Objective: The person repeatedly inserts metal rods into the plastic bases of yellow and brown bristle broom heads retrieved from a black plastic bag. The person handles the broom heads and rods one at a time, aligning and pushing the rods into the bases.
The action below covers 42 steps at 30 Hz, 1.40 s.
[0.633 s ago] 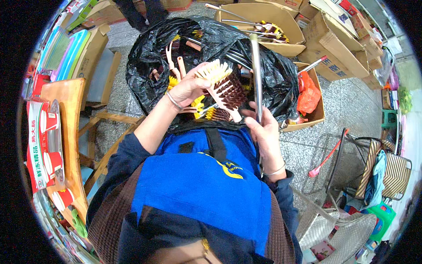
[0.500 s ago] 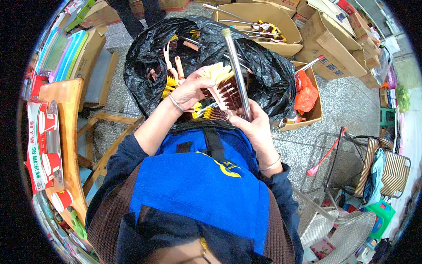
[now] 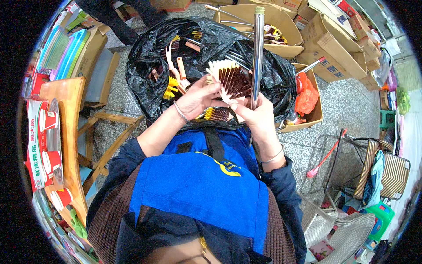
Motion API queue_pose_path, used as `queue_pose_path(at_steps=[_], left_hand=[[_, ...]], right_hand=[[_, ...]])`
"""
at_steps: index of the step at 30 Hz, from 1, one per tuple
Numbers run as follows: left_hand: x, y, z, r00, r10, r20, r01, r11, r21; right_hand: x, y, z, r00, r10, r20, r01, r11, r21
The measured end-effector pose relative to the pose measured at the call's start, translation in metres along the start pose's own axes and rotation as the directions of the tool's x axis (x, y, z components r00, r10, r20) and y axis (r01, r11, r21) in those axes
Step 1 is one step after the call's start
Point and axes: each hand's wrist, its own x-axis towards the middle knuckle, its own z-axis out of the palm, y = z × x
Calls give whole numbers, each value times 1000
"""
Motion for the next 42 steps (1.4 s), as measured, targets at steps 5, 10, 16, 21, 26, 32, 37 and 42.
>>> queue_pose_path(at_steps=[5, 10, 16, 21, 26, 32, 37, 42], left_hand=[[-8, -22, 9, 997, -70, 41, 71, 997, -31], [-10, -31, 15, 966, -136, 219, 150, 987, -49], [-13, -34, 32, 985, -126, 120, 133, 989, -59], [-14, -37, 37, 994, -107, 26, 109, 984, -144], [-5, -34, 26, 995, 92, 25, -82, 965, -251], [-5, -18, 19, 977, 39, 208, -17, 994, -107], [-4, 6, 12, 986, 137, 91, -116, 972, -205], [-6, 5, 10, 994, 98, -50, -99, 995, -17]], right_hand=[[6, 14, -3, 994, -76, -73, 57, 970, -235], [9, 27, 1, 961, -256, -105, 201, 908, -368], [5, 29, 12, 905, -422, -49, 301, 718, -627], [1, 25, 18, 902, -423, -82, 225, 624, -749], [-6, 25, 26, 866, -499, -28, 286, 541, -791], [-8, 17, 27, 784, -615, 84, 369, 352, -860], [-7, 19, 25, 724, -656, 211, 400, 150, -904], [-9, 28, 31, 760, -606, 235, 415, 175, -893]])
